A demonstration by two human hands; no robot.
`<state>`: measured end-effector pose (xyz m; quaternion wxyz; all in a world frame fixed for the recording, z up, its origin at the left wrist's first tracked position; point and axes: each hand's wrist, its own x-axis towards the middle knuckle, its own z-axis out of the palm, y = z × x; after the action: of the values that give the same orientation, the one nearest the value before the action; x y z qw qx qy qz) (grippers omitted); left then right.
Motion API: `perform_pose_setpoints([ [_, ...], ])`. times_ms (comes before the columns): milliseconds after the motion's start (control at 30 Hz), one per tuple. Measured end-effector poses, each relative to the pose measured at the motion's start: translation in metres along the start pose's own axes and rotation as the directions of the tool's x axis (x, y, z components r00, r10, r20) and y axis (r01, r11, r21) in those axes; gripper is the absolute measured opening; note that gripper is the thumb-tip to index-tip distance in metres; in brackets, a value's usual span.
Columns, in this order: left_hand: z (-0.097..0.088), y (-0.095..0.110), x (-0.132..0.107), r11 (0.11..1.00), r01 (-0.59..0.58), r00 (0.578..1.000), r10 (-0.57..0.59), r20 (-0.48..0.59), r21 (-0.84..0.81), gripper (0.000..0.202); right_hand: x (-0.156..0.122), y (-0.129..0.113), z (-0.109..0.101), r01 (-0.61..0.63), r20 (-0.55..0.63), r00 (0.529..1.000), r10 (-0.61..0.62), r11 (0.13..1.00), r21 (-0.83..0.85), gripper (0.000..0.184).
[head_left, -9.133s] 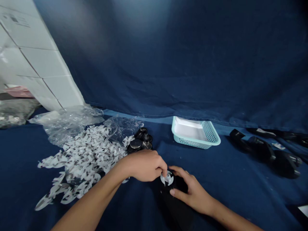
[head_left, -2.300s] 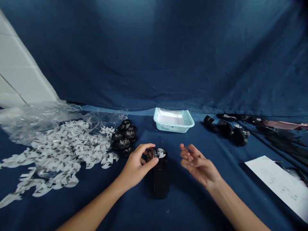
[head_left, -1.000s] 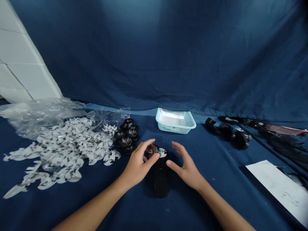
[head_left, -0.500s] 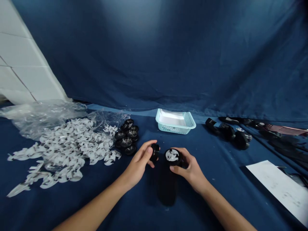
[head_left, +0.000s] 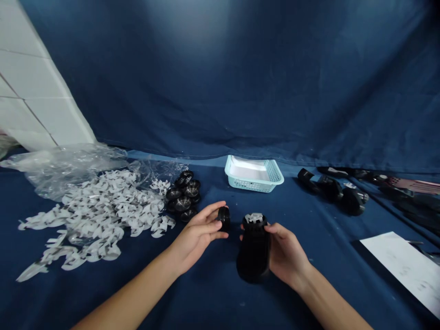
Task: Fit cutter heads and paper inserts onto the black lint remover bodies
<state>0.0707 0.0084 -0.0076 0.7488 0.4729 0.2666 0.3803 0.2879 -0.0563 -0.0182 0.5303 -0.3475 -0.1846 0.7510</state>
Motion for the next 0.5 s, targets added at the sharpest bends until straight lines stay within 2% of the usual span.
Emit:
perform_pose_setpoints([
  [100, -0.001, 0.0, 0.0, 1.0, -0.001, 1.0, 0.001, -0.013, 0.011, 0.049, 0.003, -0.006, -0.003, 0.078, -0.033, 0.996, -0.078, 0.997, -0.02, 0.027],
  [200, -0.002, 0.001, 0.0, 1.0, -0.002, 0.999, 0.002, -0.034, -0.012, 0.049, 0.003, -0.013, -0.004, 0.097, -0.079, 0.992, -0.099, 0.995, -0.033, 0.031],
  [333, -0.002, -0.001, 0.001, 0.999, -0.01, 0.999, 0.008, -0.05, -0.037, 0.053, 0.002, -0.014, -0.005, 0.083, -0.043, 0.996, -0.083, 0.996, -0.013, 0.039],
  [433, -0.002, -0.003, 0.001, 1.0, -0.02, 0.998, 0.02, -0.066, 0.001, 0.056, 0.003, -0.013, -0.008, 0.049, -0.039, 0.998, -0.046, 0.996, 0.071, 0.035],
  [500, -0.002, -0.003, 0.001, 0.999, -0.019, 0.997, 0.021, -0.072, 0.028, 0.056, 0.003, -0.013, -0.01, 0.024, -0.063, 0.998, -0.02, 0.997, 0.068, 0.032],
])
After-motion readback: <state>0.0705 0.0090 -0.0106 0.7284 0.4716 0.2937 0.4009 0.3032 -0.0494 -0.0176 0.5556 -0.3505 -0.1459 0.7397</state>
